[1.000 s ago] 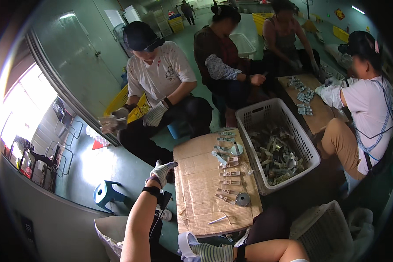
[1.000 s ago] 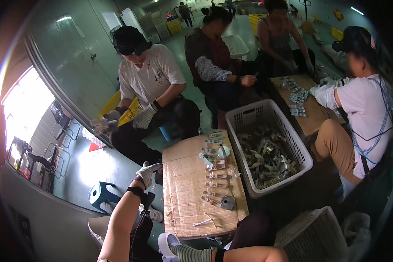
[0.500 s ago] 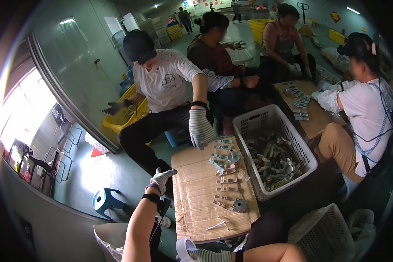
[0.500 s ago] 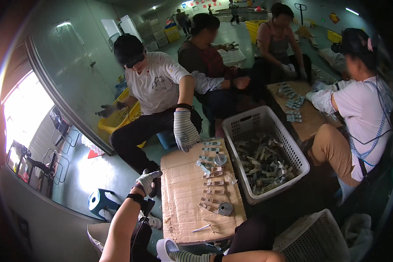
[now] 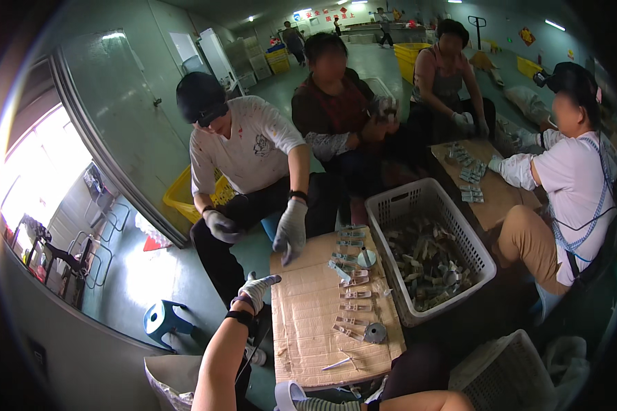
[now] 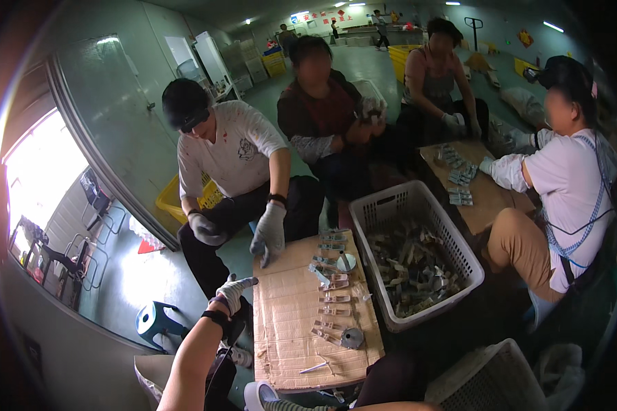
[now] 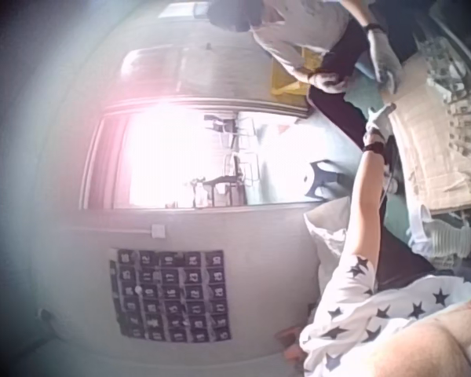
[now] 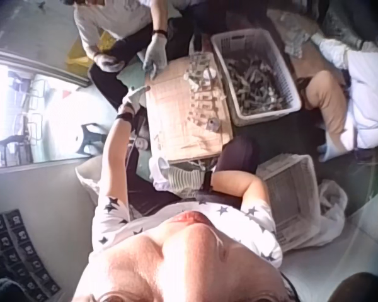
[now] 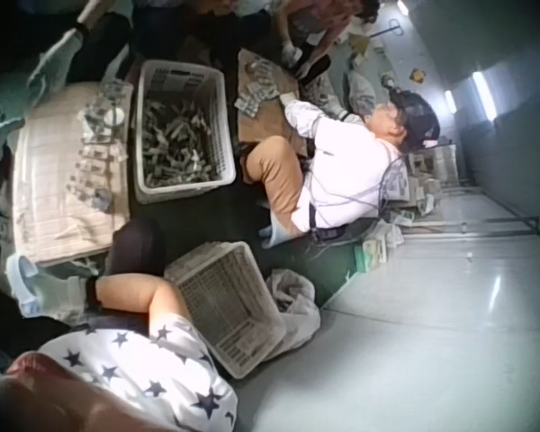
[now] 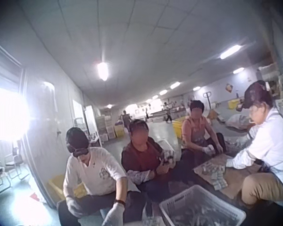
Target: Manually assemble mechanical components with tape and adhesive on a flat surface.
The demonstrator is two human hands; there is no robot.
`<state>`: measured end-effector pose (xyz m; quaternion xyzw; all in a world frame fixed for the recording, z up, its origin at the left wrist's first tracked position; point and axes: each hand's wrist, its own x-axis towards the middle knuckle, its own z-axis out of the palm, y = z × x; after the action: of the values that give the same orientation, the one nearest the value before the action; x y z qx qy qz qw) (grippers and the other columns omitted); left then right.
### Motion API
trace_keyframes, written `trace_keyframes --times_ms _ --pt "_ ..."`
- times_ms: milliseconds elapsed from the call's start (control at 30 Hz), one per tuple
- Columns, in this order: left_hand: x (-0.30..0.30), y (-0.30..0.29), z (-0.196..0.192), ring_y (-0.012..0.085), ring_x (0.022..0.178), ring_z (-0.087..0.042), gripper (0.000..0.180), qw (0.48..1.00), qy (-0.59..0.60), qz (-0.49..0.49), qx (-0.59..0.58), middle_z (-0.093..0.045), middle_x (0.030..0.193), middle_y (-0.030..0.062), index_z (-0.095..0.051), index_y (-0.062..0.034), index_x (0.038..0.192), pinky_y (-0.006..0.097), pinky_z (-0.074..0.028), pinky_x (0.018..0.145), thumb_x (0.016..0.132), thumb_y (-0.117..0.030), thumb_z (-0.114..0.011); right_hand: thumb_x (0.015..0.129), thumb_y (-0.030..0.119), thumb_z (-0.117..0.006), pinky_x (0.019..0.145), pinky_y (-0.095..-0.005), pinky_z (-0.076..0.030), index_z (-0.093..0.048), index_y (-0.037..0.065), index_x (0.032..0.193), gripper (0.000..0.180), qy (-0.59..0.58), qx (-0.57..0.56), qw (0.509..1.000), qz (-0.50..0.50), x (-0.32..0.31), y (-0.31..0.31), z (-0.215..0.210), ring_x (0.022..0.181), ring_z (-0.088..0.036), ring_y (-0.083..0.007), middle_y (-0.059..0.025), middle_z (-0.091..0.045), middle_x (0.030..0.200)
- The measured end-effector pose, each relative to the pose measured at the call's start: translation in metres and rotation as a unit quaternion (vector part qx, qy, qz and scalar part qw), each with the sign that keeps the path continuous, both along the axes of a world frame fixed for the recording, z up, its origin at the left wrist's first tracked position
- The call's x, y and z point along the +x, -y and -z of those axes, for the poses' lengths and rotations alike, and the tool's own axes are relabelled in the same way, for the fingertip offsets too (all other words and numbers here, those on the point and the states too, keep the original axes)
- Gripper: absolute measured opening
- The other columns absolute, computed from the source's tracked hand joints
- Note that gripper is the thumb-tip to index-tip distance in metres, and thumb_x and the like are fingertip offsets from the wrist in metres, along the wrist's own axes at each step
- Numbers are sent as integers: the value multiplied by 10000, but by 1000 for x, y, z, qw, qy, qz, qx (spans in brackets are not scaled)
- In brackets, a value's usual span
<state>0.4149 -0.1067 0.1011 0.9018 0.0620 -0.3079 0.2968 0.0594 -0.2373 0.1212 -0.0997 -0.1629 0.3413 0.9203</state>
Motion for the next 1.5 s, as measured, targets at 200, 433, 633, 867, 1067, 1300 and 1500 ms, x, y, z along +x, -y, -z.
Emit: trace_keyframes --times_ms 200,433,633,867,1067,1300,1500 --pt "4 -2 7 273 1436 -100 1044 1000 -8 30 3 -114 1558 110 -52 -141 1501 362 -154 1145 772 -622 -625 946 373 -518 498 -245 -400 -537 167 1084 249 -170 163 969 -76 -1 -7 -4 625 -525 -113 14 -538 766" --pt "-10 14 -10 216 1438 -81 1057 981 -13 -126 -146 -131 1558 86 -74 -117 1498 278 -141 1137 757 -597 -655 878 -21 -559 509 -235 -360 -499 141 1139 313 126 -145 974 122 -7 2 -9 638 -447 -84 21 -476 809" --pt "0 12 4 227 1438 -48 1121 981 -16 -139 -134 -95 1562 102 -72 -126 1501 327 -122 1147 714 -670 -655 923 110 -474 742 -301 -377 -456 69 1181 263 82 -62 995 15 8 5 5 850 -473 -159 -42 -488 946" --pt "-24 33 -27 254 1416 -134 951 961 9 -182 -209 -187 1528 97 -119 -140 1497 449 -179 1127 793 -569 -594 983 223 -427 916 -334 -475 -489 33 1156 264 87 -261 952 133 28 8 21 989 -567 -212 -80 -547 988" --pt "-66 2 -33 287 1323 -364 1015 976 94 -122 -154 -400 1398 240 -111 -59 1480 356 -307 1072 773 -484 -701 874 268 -660 855 -399 -530 -355 73 1353 601 143 -400 900 96 44 8 15 1022 -577 -247 -74 -476 1242" --pt "-199 -86 63 229 1166 -501 690 920 100 41 -376 -531 1257 136 -343 -55 1397 322 -419 984 787 37 -650 887 201 -608 585 -310 -465 -442 165 1281 429 64 -466 876 -102 -18 -29 32 781 -590 -138 -62 -619 975" --pt "-312 -130 86 214 897 -582 560 931 70 221 -282 -607 949 106 -389 -130 1381 355 -494 773 854 44 -469 905 216 -583 679 -317 -467 -443 130 1289 418 68 -422 904 -15 -5 -44 13 877 -577 -156 -75 -612 1029"
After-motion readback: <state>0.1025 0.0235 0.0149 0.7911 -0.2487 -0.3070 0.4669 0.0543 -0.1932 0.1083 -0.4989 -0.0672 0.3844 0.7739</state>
